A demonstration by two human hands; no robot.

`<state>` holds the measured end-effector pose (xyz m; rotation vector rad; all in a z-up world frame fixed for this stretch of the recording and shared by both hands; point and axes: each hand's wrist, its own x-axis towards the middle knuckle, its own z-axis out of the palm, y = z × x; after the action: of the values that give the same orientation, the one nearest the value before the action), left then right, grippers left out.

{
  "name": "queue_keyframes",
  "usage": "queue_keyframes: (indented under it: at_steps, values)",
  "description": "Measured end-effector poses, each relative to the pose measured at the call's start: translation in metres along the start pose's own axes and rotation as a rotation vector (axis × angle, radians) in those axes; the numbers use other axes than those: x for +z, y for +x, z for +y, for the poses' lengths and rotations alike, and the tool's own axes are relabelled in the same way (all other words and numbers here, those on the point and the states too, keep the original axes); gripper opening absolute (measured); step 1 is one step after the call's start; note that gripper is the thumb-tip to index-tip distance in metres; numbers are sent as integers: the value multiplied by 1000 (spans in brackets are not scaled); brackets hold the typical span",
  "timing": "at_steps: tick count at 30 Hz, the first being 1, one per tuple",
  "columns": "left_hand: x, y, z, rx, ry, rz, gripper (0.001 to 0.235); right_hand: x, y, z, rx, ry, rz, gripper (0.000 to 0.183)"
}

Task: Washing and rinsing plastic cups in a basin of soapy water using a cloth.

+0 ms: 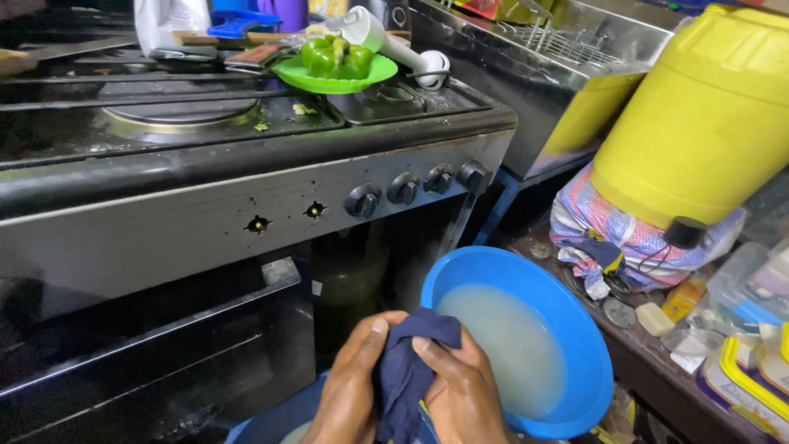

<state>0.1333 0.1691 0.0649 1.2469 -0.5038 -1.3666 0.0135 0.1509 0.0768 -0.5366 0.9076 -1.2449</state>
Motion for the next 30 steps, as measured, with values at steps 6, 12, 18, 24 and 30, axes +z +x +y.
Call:
queue_keyframes:
  at_steps: [6, 12, 18, 24, 30]
  values:
    - [1, 1, -6, -263, -583, -190, 43, -9, 4, 1, -64, 47, 14, 33]
    - [-1, -2, 0, -193, -459, -205, 39, -15, 3, 20, -241, -129, -48, 36]
    - [-13, 2, 11, -41, -376, -201, 45, -5, -31, 27, -538, -902, -298, 68]
    - [-4, -11, 21, 34, -396, -63, 31, -27, -5, 31, -245, -765, -545, 68]
    - [-5, 2, 18, -36, -551, -115, 26, -28, 1, 0, -202, -789, -614, 57]
